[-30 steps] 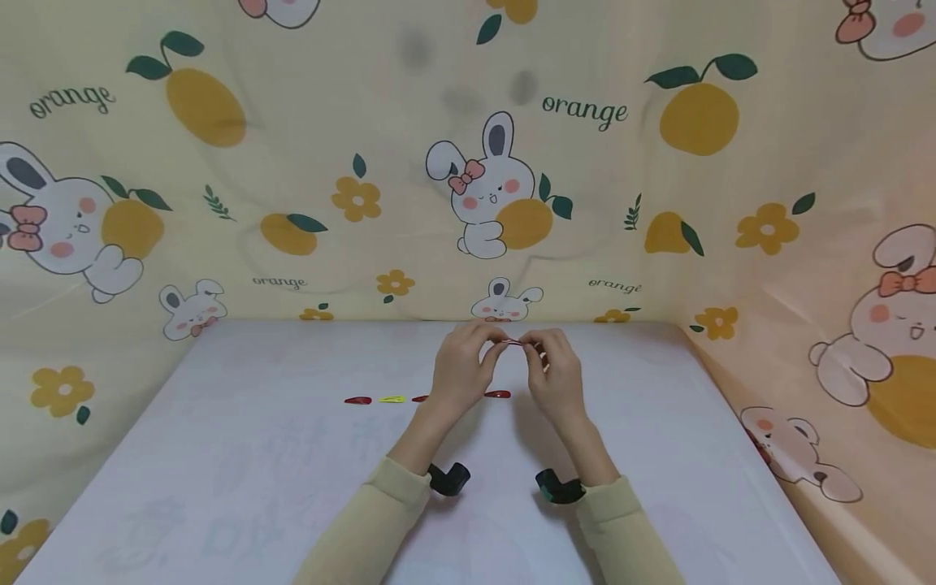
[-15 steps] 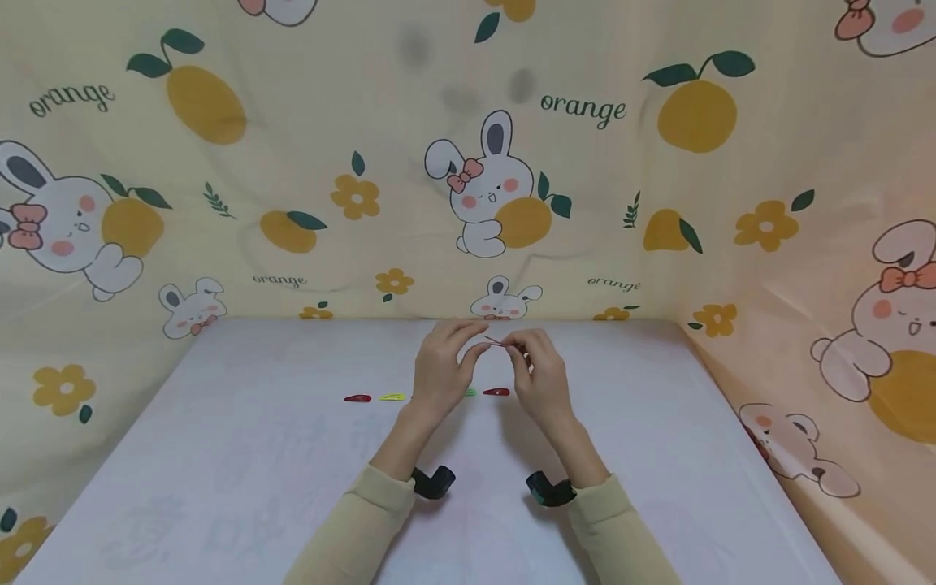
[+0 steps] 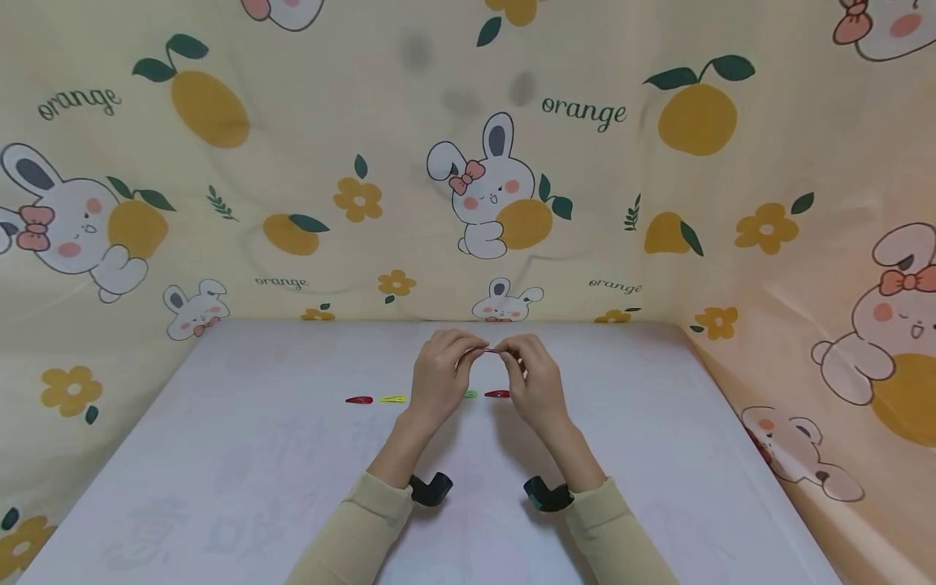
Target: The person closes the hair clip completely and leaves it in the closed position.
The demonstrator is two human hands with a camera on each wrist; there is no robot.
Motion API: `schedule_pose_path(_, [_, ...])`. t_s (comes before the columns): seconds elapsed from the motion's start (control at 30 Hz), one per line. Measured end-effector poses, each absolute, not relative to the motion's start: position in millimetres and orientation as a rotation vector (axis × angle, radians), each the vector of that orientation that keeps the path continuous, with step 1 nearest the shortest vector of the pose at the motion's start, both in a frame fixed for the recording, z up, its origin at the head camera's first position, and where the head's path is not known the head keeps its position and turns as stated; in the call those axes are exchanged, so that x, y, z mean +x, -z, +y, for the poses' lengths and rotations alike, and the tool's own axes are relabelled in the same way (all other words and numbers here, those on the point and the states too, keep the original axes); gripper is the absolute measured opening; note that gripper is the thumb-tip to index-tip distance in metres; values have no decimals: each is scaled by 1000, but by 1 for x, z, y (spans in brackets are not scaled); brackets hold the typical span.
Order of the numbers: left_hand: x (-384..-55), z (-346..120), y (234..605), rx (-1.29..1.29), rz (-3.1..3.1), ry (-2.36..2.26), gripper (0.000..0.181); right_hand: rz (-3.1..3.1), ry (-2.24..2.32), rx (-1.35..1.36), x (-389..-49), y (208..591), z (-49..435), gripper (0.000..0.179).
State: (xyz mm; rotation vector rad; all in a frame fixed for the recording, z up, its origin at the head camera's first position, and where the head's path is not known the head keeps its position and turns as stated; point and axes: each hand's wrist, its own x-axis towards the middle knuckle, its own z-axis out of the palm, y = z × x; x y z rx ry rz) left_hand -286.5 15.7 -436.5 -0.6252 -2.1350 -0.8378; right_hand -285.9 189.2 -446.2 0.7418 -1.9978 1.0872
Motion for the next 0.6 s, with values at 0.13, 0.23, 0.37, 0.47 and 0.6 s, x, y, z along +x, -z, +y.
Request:
schedule_pose_path(0.13, [-286, 14, 439, -624, -2136, 830, 8, -1998, -1090, 759, -286, 447, 188, 14])
schedule_pose_path(0.23, [-286, 14, 440, -620, -2158, 824, 8, -1999, -1085, 771, -285, 447, 188, 15])
schedule_pose_path(0.37, [-285, 12, 441, -617, -2180, 828, 8, -2006, -1083, 791, -285, 448, 187, 17])
schedule_pose_path(0.47, [-284, 11, 441, -618, -2173, 828, 7, -2016, -1086, 807, -285, 448, 186, 17])
schedule_pose_path(0.6, [-284, 10, 441, -623, -2146, 813, 6, -2036, -1082, 818, -284, 449, 185, 16])
